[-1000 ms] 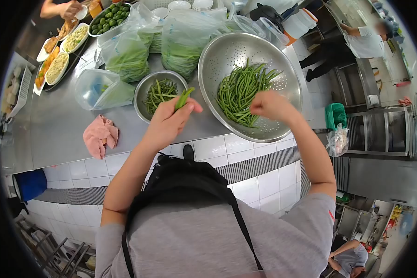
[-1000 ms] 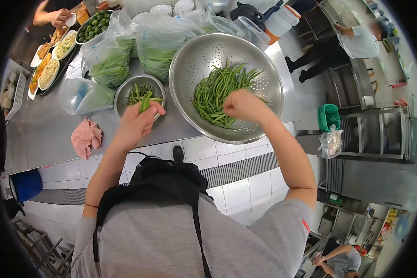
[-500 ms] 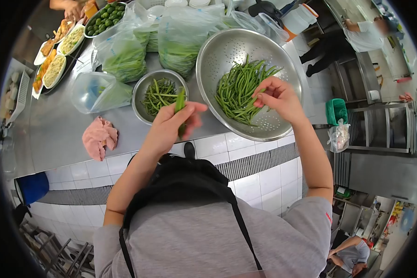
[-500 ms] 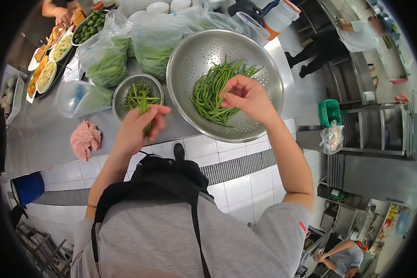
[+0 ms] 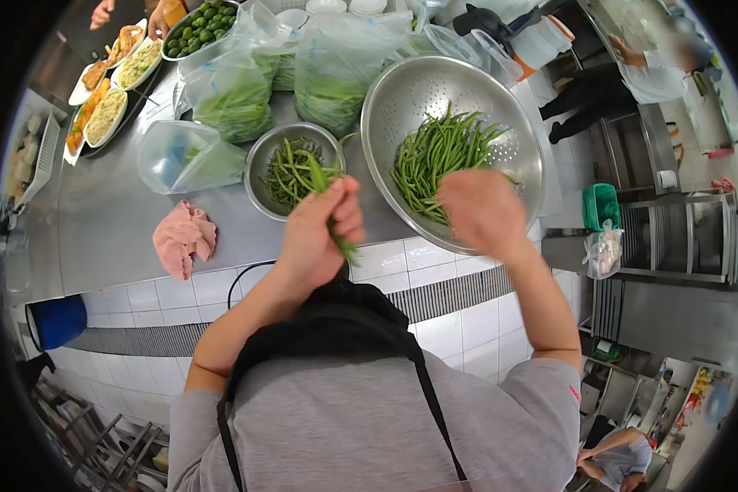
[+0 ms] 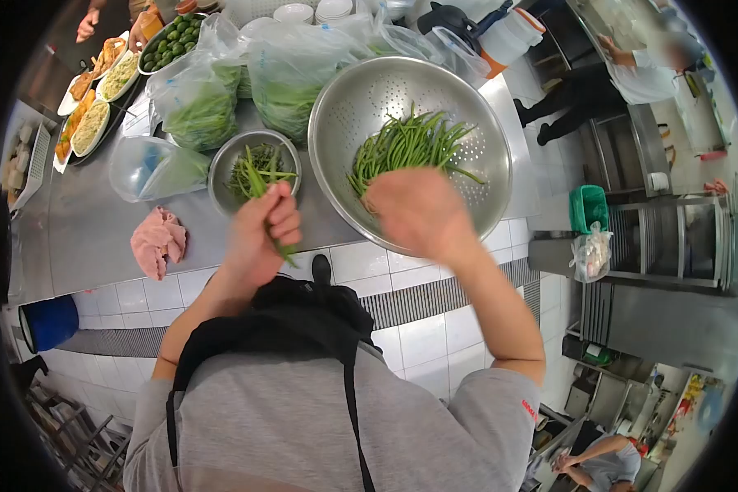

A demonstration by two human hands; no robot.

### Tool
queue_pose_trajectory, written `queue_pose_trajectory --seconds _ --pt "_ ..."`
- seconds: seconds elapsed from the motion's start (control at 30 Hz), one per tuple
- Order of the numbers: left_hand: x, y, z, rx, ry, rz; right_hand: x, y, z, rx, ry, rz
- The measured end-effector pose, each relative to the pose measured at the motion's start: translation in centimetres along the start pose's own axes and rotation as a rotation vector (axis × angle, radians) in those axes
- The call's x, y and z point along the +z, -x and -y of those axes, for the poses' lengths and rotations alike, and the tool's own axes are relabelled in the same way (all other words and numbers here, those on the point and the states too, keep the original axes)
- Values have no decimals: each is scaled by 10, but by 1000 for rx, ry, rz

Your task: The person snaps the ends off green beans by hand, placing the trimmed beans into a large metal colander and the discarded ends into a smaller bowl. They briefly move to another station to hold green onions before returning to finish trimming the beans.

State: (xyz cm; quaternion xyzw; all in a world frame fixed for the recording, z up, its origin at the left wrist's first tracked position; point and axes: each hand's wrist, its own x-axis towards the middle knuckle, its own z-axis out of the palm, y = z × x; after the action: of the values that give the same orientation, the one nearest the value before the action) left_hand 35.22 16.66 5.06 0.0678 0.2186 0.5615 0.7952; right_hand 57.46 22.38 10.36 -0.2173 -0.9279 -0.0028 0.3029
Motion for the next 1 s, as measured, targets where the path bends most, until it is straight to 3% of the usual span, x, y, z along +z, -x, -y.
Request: queue_pose_trajectory --seconds 0.03,0.1,0.13,0.2,0.23,0.3,0.4,0.63,0.83,0.9,0.97,1.0 --pt "-5 2 -5 -12 1 0 -1 7 -15 310 -61 -28" --pt "-12 5 -12 -40 -28 34 -2 27 -50 761 -223 229" --pt "-10 7 -11 -25 -52 8 4 36 -56 766 -216 227" --pt "-7 11 -10 -51 -85 39 13 44 -61 929 -243 693" --pt "-7 13 -10 -72 -119 63 16 44 -60 930 -242 694" --pt "-6 13 -9 -70 -133 68 24 41 -52 923 -26 924" --pt "-8 13 -7 -72 -165 70 41 64 -64 827 -90 919" --pt "-13 15 -11 -49 -184 35 19 65 -62 871 -183 1009" --pt "-11 15 -10 -36 -207 38 8 48 -43 893 48 1065" --pt "-11 15 -15 47 -264 87 -12 34 -44 813 301 684" --pt "-7 16 -19 119 -322 126 -45 7 -35 706 242 472" --pt "1 15 -23 223 -512 124 -55 -5 -29 708 239 471"
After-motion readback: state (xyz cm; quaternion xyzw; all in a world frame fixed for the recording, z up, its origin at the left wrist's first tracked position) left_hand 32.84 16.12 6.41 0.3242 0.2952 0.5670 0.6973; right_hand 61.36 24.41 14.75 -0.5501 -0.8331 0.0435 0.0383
